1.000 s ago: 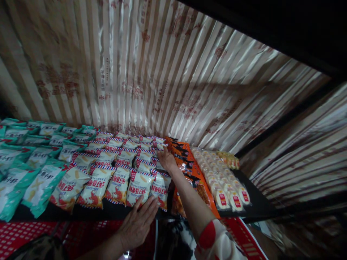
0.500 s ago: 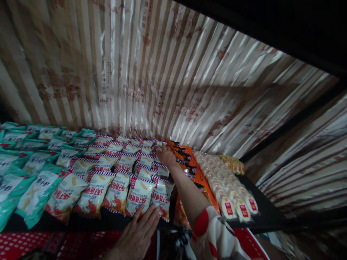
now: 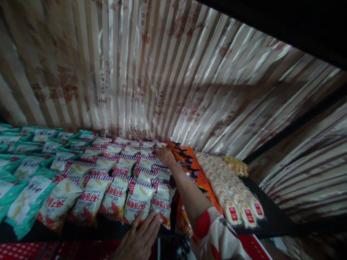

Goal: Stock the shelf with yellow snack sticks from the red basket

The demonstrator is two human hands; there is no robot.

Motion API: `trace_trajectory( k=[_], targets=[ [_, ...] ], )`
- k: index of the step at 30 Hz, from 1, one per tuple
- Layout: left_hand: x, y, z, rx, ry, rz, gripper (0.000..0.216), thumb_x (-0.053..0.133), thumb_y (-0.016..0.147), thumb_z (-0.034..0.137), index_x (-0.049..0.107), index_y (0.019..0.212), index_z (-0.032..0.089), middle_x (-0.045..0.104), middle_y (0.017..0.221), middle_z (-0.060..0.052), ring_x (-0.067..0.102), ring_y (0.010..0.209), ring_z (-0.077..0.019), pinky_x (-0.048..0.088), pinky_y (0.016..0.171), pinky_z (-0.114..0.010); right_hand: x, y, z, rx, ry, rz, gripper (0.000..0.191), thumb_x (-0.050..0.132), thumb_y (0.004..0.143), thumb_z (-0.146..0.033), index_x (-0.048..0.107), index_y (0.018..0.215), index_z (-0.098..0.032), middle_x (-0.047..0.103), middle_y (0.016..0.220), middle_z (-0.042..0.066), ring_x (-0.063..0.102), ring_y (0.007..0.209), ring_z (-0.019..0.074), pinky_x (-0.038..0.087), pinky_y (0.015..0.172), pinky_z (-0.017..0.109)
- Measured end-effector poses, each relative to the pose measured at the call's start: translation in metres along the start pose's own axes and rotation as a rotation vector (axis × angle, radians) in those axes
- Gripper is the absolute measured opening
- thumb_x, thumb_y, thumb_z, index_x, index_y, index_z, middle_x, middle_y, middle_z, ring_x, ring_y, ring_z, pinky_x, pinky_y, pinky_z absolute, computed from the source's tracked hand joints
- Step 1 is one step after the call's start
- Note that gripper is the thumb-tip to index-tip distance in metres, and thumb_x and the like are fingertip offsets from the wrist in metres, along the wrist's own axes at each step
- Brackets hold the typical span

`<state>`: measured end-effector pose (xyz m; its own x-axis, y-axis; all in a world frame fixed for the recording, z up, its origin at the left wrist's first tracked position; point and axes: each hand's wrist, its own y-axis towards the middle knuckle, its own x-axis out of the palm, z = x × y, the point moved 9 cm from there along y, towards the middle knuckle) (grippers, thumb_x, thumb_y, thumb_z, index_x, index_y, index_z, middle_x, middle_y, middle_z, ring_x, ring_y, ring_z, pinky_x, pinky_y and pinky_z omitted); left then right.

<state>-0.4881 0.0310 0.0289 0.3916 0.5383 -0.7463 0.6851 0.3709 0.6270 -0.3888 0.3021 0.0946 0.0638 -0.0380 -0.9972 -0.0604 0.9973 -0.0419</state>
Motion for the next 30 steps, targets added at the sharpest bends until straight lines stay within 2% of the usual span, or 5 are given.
trace_trajectory(
  k=[4, 11, 23, 26, 30],
  targets=[
    [0.001, -0.001, 0.001, 0.009, 0.006, -0.005, 0.043, 0.048, 0.089, 0.030, 0.052, 0.130, 0.017, 0.031, 0.151, -0.006, 0.017, 0.141, -0.0266, -0.001, 0.116, -0.051, 0.001, 0.005, 0.001, -0.049, -0.064, -0.003, 0.040, 0.029, 0.096, -0.033, 0.050, 0.130, -0.027, 0.048, 0.133, 0.014, 0.052, 0.111, 0.0280, 0.043, 0.088, 0.045],
    [0.004, -0.001, 0.001, 0.010, 0.025, -0.011, 0.039, 0.046, 0.090, 0.027, 0.054, 0.128, 0.018, 0.034, 0.150, -0.005, 0.019, 0.141, -0.0254, 0.001, 0.117, -0.051, 0.005, 0.006, -0.003, -0.066, -0.104, -0.013, 0.039, 0.032, 0.094, -0.025, 0.050, 0.129, -0.022, 0.059, 0.118, 0.017, 0.045, 0.118, 0.0306, 0.036, 0.091, 0.053],
    [0.006, -0.003, 0.002, 0.014, 0.043, 0.007, 0.041, 0.048, 0.089, 0.027, 0.052, 0.129, 0.018, 0.030, 0.151, -0.006, 0.020, 0.141, -0.0258, 0.001, 0.117, -0.051, 0.005, 0.002, -0.004, -0.082, -0.108, -0.039, 0.039, 0.029, 0.095, -0.026, 0.050, 0.128, -0.022, 0.050, 0.130, 0.016, 0.046, 0.118, 0.0284, 0.037, 0.091, 0.046],
    [0.004, -0.001, 0.001, 0.009, 0.048, 0.032, 0.037, 0.049, 0.089, 0.027, 0.056, 0.125, 0.019, 0.033, 0.150, -0.004, 0.019, 0.141, -0.0253, 0.000, 0.117, -0.051, -0.006, -0.001, 0.001, 0.041, -0.063, 0.032, 0.045, 0.025, 0.096, -0.036, 0.046, 0.131, -0.016, 0.049, 0.130, 0.020, 0.050, 0.113, 0.0289, 0.040, 0.089, 0.043],
    [-0.001, 0.002, 0.000, 0.021, 0.096, 0.078, 0.033, 0.050, 0.090, 0.033, 0.059, 0.119, 0.022, 0.037, 0.148, -0.003, 0.019, 0.141, -0.0267, 0.000, 0.117, -0.053, -0.025, 0.001, 0.008, 0.162, 0.024, 0.209, 0.052, 0.034, 0.094, -0.043, 0.043, 0.134, -0.011, 0.051, 0.130, 0.020, 0.044, 0.122, 0.0294, 0.035, 0.098, 0.040]
  ],
)
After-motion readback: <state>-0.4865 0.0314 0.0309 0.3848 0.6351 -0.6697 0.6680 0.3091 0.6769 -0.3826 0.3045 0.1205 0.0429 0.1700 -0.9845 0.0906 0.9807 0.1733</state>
